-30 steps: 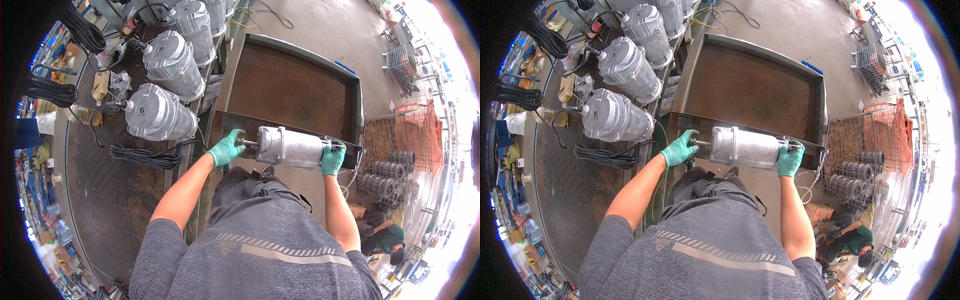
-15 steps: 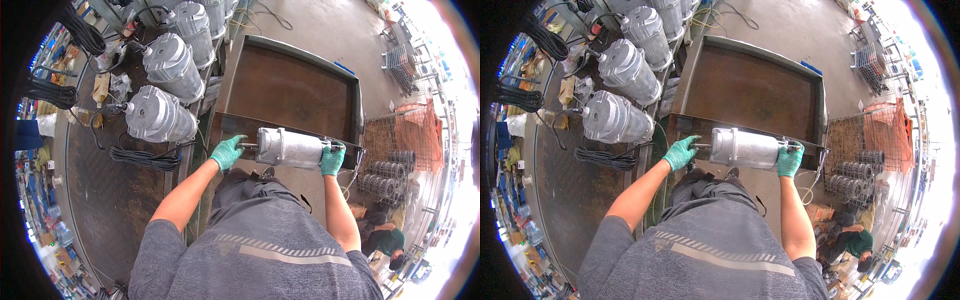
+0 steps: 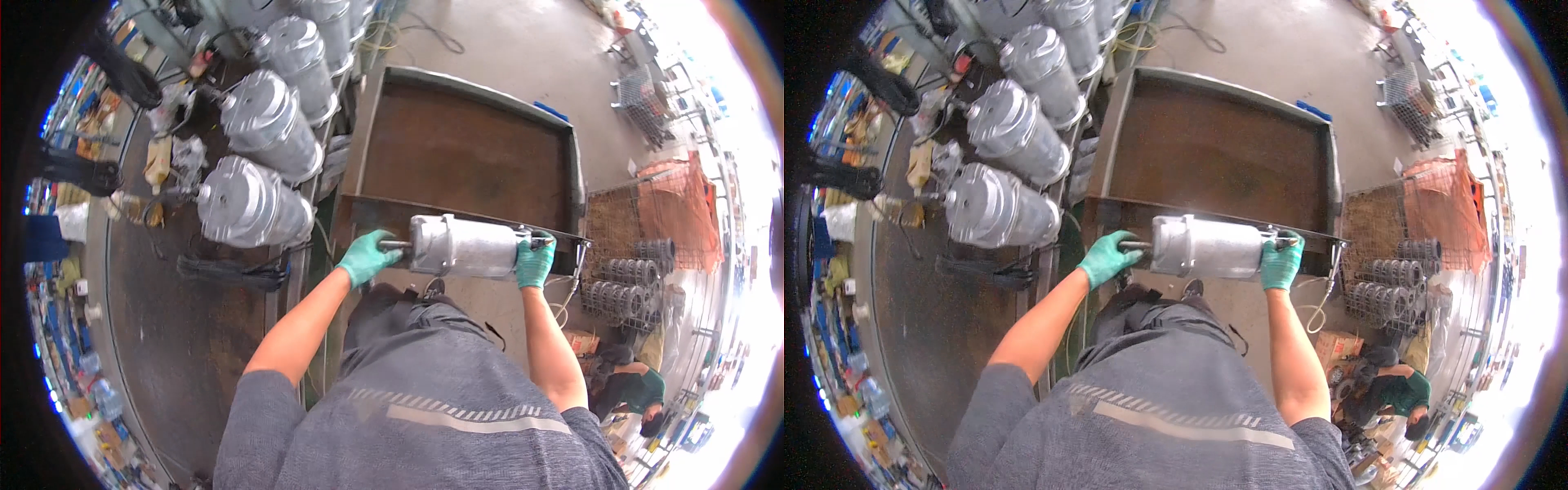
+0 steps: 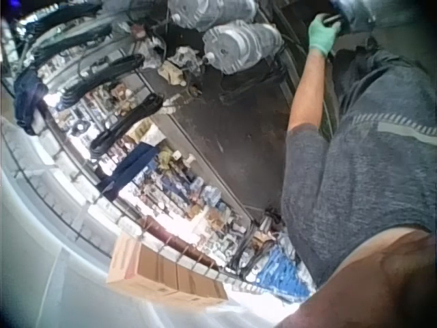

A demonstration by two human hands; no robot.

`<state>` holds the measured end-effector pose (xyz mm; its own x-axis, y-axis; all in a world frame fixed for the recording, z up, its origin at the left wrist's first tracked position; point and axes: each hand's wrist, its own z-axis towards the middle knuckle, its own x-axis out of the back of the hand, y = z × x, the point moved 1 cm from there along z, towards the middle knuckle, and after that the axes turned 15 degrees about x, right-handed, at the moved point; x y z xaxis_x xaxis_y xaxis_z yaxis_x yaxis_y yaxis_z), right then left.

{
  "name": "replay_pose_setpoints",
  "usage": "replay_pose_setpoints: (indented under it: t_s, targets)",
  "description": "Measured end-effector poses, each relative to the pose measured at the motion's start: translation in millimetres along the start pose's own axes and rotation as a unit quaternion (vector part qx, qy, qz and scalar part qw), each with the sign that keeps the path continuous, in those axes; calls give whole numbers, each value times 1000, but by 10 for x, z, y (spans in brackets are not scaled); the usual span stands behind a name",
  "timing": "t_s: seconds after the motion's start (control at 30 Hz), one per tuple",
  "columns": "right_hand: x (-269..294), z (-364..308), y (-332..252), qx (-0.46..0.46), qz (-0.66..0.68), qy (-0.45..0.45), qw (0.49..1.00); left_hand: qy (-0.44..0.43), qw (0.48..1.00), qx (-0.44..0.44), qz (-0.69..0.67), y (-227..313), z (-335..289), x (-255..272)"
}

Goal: The person, wearing green gloves, places a silver metal pump housing into a tank of water to check for leaks, rotates it while submerged, removes it, and then retrieves a bundle of black wires from a nearby table.

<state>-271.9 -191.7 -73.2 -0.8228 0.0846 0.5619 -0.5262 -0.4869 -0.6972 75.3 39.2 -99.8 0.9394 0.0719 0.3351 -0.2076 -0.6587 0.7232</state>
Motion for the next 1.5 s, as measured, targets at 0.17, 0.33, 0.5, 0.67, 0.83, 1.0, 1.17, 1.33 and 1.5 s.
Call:
replay_pose_setpoints:
  t_s: [0.17, 0.33, 0.5, 0.67, 0.83, 1.0, 1.17, 1.33, 1.5]
  targets:
    - [-23, -42, -95, 9, -32, -23, 999, -26, 999, 12, -18, 82, -197, 128]
    - [18, -41, -216, -43, -26, -29, 998, -62, 987, 31, -144, 26, -119, 47]
    - [22, -30, -154, -27, -33, 0, 999, -194, 887, 134, -396, 253, -246, 118]
    - [0, 0, -273, -40, -30, -9, 999, 44, 985, -42, 159, 44, -75, 210]
    - [56, -6, -263, -16, -58, 11, 998, 129, 959, -47, 249, 344, -160, 158]
    - [59, -12, -287, -46, -22, -1, 999, -161, 940, 202, -224, 206, -111, 254]
    - [57, -23, -267, -35, -40, -1, 999, -115, 988, 22, -96, 87, -97, 236]
    - [70, -14, -264, -48, -43, -14, 998, -172, 967, 186, -12, 306, -1, 399]
    - [27, -49, -183, -6, -88, 9, 996, -258, 937, 234, -8, 368, 2, 464]
